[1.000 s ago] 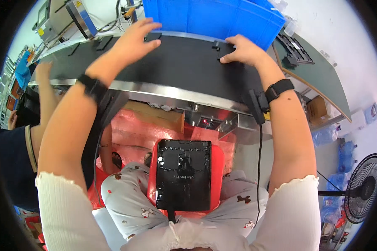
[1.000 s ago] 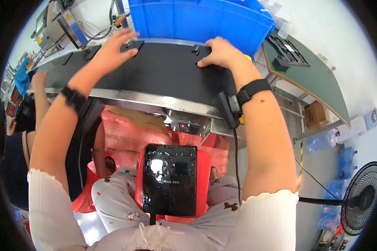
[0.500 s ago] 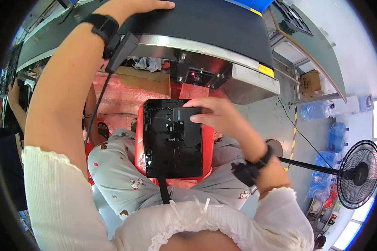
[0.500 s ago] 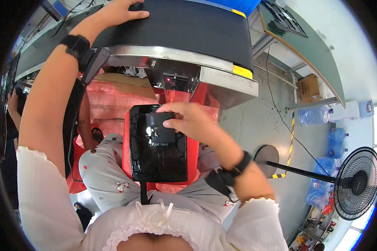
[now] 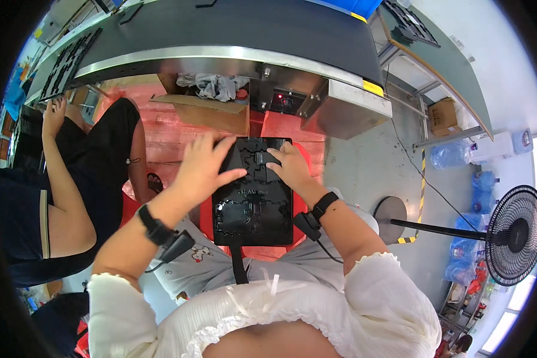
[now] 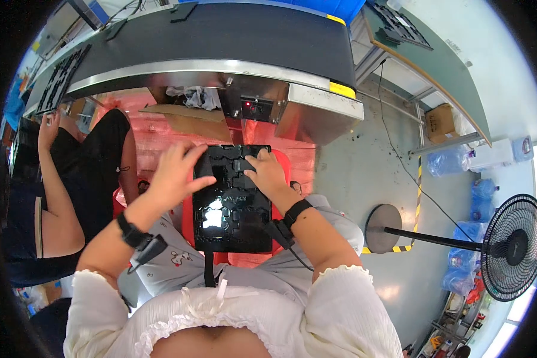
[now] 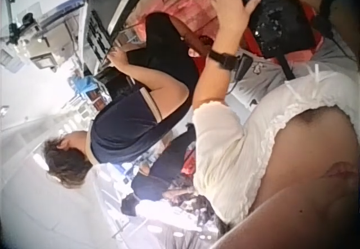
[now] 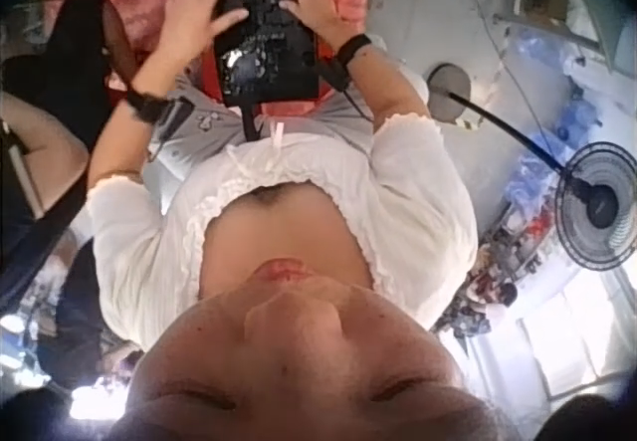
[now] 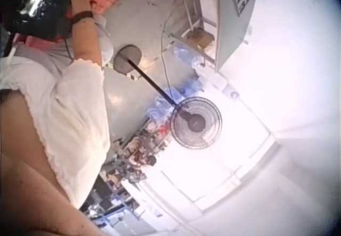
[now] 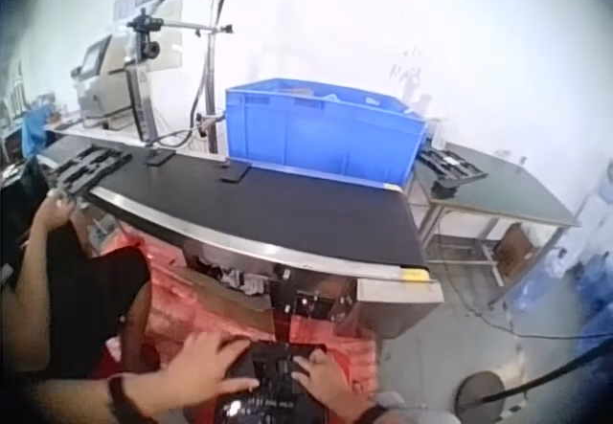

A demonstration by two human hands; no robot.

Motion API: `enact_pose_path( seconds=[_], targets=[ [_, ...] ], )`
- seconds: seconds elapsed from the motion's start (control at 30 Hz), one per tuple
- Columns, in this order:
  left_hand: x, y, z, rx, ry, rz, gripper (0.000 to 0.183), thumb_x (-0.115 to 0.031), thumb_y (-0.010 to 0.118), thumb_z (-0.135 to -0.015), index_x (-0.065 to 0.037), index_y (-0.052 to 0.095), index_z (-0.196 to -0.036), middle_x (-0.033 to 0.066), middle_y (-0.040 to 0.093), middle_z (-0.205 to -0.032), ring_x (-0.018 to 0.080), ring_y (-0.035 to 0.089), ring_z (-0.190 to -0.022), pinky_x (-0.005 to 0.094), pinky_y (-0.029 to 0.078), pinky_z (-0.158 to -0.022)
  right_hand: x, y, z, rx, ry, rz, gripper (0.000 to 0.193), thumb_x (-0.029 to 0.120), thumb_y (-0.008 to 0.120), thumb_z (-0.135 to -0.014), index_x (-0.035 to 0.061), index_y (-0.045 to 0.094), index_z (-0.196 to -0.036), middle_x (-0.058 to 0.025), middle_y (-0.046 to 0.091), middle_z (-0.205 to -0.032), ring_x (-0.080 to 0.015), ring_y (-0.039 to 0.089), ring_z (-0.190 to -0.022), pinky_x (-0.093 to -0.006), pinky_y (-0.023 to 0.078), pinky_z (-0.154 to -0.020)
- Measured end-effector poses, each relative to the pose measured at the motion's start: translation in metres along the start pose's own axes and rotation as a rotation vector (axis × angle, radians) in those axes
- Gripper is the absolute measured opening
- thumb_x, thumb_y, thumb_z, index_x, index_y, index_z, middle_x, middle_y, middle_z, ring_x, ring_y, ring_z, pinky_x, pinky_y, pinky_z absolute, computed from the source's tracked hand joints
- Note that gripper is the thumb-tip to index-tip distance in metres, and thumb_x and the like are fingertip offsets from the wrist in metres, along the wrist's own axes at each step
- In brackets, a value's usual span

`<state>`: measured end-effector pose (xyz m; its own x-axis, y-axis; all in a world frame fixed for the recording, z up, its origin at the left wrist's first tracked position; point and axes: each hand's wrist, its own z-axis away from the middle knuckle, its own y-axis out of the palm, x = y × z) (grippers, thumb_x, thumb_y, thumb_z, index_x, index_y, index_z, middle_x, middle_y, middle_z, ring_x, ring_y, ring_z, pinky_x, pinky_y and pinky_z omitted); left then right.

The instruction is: The recorder is assembling black plastic electronic or mechanical components while sitting at a workstation with a conveyor belt.

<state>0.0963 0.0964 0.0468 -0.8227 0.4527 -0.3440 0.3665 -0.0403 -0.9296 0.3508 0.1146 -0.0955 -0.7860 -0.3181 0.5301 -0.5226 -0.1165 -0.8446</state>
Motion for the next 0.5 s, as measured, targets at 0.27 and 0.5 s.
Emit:
enact_pose_path(
  seconds=[0.27,0.5],
  targets=[
    [0.036,0.110,0.021,0.086,0.066,-0.123,0.081,-0.049,0.077,-0.073,-0.009,0.050,-0.137,0.0173,0.048,-0.129,0.0364,0.045,-0.121,0.0513,0.035,-0.102,0.089,-0.170,-0.007,0.763,0.024,-0.115,0.044,0.024,0.072,-0.087,0.0071,0.064,-0.127,-0.0118,0.068,-0.099,-0.0266,0.065,-0.091,-0.0363,0.051,-0.079],
    [0.048,0.116,0.020,0.095,-0.001,-0.045,0.085,-0.050,0.078,-0.071,-0.011,0.049,-0.141,0.0149,0.048,-0.130,0.0328,0.044,-0.124,0.0509,0.033,-0.104,0.146,-0.344,-0.070,0.198,-0.188,-0.355,0.036,0.030,0.068,-0.089,0.0050,0.069,-0.116,-0.0032,0.069,-0.089,-0.0131,0.063,-0.076,-0.0252,0.050,-0.068]
  ],
)
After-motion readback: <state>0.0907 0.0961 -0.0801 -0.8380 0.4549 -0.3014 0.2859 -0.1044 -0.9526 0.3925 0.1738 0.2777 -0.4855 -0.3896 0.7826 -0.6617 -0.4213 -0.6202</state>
